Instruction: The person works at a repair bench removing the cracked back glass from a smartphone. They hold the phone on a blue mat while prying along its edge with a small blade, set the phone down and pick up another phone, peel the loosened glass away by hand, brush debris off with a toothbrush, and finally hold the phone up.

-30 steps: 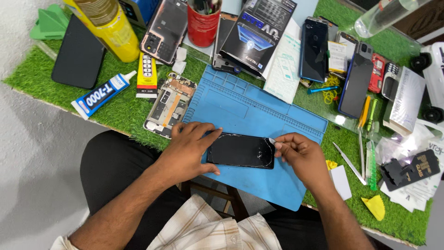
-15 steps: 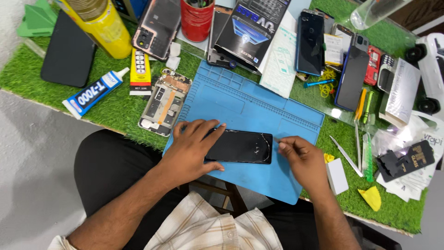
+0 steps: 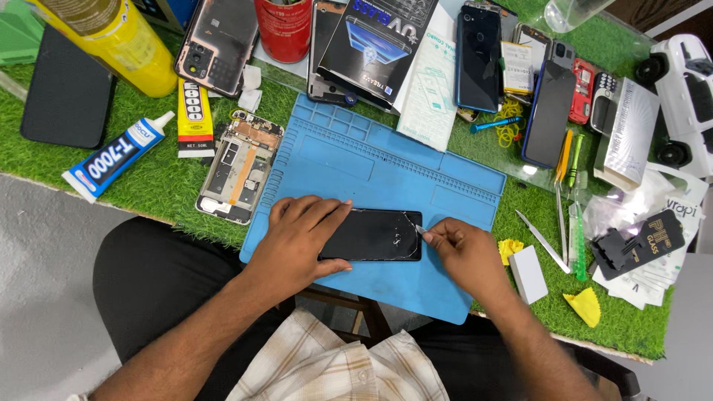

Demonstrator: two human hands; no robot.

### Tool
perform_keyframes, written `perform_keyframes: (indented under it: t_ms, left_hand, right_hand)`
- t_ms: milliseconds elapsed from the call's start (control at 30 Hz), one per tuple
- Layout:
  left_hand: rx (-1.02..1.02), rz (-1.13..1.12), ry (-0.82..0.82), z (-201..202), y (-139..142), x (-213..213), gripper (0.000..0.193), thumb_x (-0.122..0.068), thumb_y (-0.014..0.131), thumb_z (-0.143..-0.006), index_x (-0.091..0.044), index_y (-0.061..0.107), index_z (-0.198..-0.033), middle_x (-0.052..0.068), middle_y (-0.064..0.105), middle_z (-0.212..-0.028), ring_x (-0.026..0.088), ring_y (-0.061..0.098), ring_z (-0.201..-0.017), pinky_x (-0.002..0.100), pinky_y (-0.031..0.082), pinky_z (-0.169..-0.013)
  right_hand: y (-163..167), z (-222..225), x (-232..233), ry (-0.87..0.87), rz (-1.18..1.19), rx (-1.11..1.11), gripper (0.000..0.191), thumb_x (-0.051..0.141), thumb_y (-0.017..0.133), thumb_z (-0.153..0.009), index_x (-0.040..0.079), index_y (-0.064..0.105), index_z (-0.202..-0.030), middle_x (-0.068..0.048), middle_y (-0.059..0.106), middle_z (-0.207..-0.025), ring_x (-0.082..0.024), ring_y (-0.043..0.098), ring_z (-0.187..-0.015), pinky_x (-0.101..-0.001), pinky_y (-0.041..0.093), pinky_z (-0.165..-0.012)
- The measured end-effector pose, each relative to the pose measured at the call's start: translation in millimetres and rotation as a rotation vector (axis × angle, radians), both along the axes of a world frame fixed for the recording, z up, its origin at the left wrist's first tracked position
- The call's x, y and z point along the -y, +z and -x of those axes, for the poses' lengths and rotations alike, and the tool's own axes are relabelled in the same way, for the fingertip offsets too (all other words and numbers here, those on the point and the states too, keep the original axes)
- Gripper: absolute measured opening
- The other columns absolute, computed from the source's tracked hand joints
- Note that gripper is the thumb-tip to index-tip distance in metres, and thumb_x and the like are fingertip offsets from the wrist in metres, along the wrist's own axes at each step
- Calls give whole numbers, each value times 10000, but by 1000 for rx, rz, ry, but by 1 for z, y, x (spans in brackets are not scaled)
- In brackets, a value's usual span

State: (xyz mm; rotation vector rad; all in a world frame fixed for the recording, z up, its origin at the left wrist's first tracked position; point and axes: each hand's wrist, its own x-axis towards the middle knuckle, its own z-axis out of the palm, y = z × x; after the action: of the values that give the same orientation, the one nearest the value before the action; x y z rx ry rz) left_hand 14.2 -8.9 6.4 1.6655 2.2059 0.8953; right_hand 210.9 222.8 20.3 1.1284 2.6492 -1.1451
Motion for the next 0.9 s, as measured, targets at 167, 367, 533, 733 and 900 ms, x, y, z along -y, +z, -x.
perform_keyframes:
  t_ms: [167,367,533,733,900]
  left_hand:
    - [5,18,2,0,-4,0,933,-481,871,-642,-23,563,-1394,88,581,-1341,281,500,-1247,506,316,-1058]
    - [-18,-59,-3,1,-10,-1,898,-512,858,-630,-30,619,-1349,72,611,-1313,263,531,-1208,495,328,-1047]
    - [-35,-55,-6,-1,-11,0,869,-503,856,-633,-37,631,-1332,62,614,-1303,253,537,-1193,497,335,-1044]
    - [-48,-79,-7,0,-13,1,855,-514,853,-641,-37,637,-1316,61,608,-1322,259,535,-1202,497,342,-1041]
    - [-42,-63,-8,1,-14,-1,871,-522,856,-625,-40,640,-1318,62,610,-1315,258,534,-1202,500,343,-1040]
  right_hand:
    - [9,12,-11,61,-15,231,165,244,714,-895,103,795,-921,-92,732,-679,-208,664,-574,-377,532,-608]
    - [14,19,-2,126,-121,223,160,196,671,-891,109,797,-935,-137,685,-643,-290,648,-559,-408,512,-586]
    - [7,16,-12,70,31,336,192,216,694,-917,54,794,-886,-128,664,-620,-237,575,-545,-381,495,-591]
    - [-13,15,-32,-144,425,293,160,109,691,-888,1,807,-868,-19,666,-647,-106,533,-590,-305,449,-565]
    - [-19,17,-41,-164,566,314,173,114,719,-901,-38,790,-862,-36,611,-614,-111,484,-564,-283,401,-550]
